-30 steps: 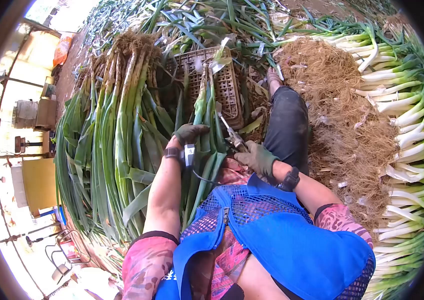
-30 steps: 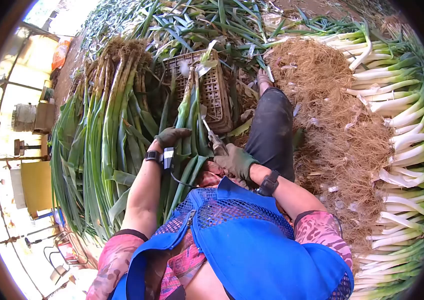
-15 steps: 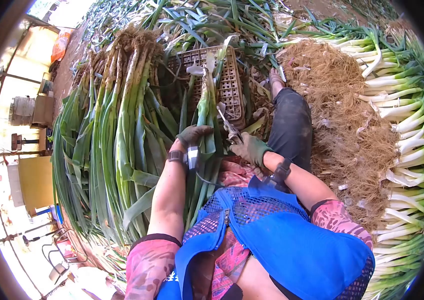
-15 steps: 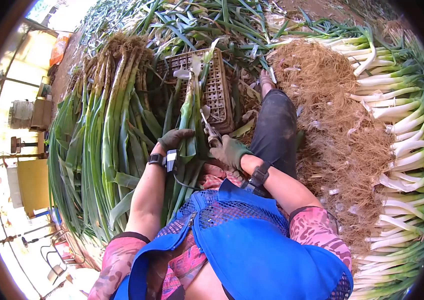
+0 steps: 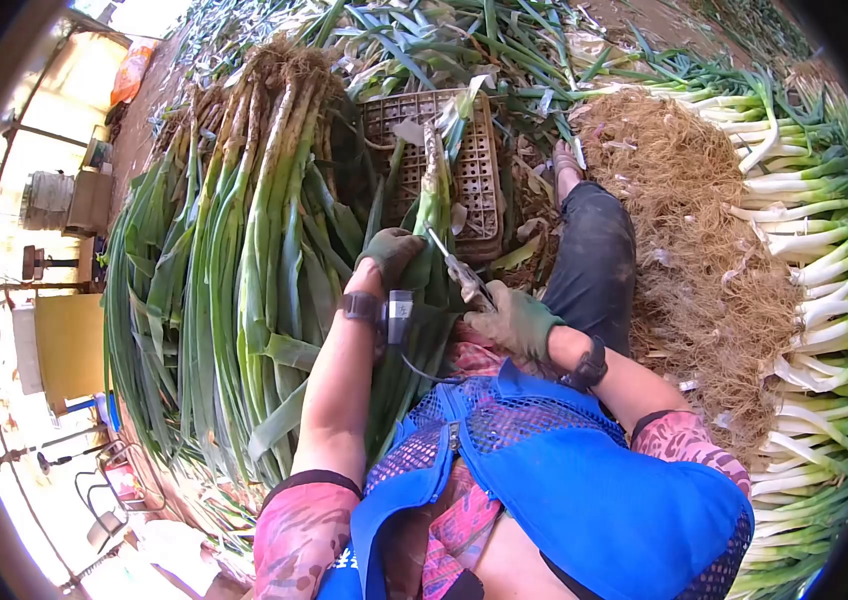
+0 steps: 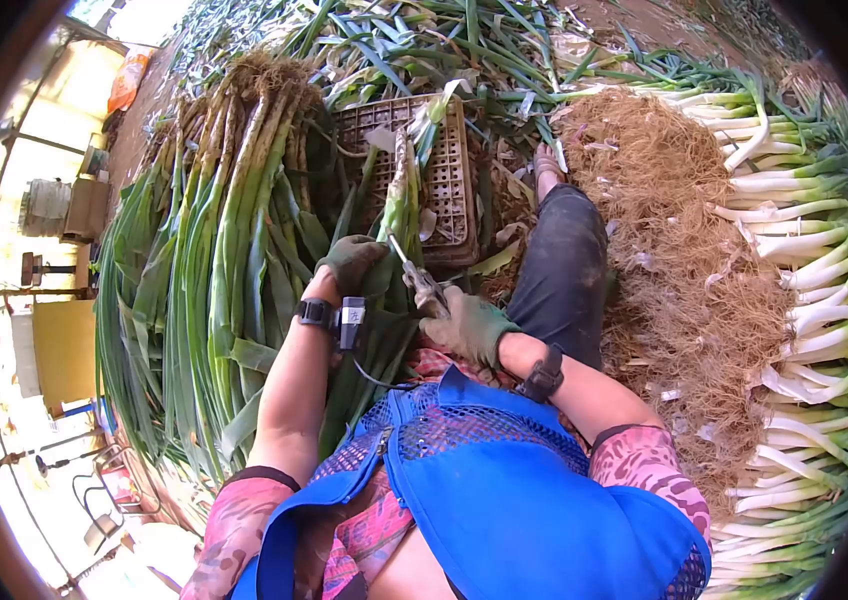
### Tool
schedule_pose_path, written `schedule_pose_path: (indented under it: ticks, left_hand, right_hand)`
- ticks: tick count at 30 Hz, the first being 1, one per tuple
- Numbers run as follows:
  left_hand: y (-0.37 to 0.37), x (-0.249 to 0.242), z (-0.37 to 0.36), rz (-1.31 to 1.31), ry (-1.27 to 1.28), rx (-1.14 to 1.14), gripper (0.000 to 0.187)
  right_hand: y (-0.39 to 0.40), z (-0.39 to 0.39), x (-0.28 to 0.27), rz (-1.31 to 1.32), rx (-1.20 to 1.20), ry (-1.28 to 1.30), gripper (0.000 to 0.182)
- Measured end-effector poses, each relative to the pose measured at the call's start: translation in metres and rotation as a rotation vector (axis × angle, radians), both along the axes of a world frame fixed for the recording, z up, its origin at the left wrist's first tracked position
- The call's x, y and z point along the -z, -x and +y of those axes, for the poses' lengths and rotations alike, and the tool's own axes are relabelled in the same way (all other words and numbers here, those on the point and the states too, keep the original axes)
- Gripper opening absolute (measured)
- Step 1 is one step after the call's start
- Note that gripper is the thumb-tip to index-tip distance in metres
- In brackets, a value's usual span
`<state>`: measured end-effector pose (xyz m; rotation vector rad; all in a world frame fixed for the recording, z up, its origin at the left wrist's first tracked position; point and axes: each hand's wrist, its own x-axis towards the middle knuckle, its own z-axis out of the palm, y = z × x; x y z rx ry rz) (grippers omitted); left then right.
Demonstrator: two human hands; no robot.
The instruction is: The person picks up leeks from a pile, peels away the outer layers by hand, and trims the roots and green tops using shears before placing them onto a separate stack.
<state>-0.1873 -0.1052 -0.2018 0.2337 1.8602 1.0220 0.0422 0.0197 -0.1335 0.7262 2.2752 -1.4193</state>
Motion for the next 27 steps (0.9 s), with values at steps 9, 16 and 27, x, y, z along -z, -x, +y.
schedule_pose_path:
  ticks: [9,16,27]
  left_hand:
    - [0.028,0.108,0.013,0.676,0.385,0.827,0.037]
    - [0.010,0.059,0.014,0.499,0.357,0.607,0.026]
    - [-0.007,0.031,0.026,0.320,0.414,0.226,0.047]
  right_hand:
    - [0.008,-0.010,-0.001,-0.074,-0.004,-0.127,0.055]
    - [0.011,-0.006,0.013,-0.067,0.033,-0.113,0.056]
    - [0.135,0.055,0.079,-0.019,0.172,-0.220,0.059]
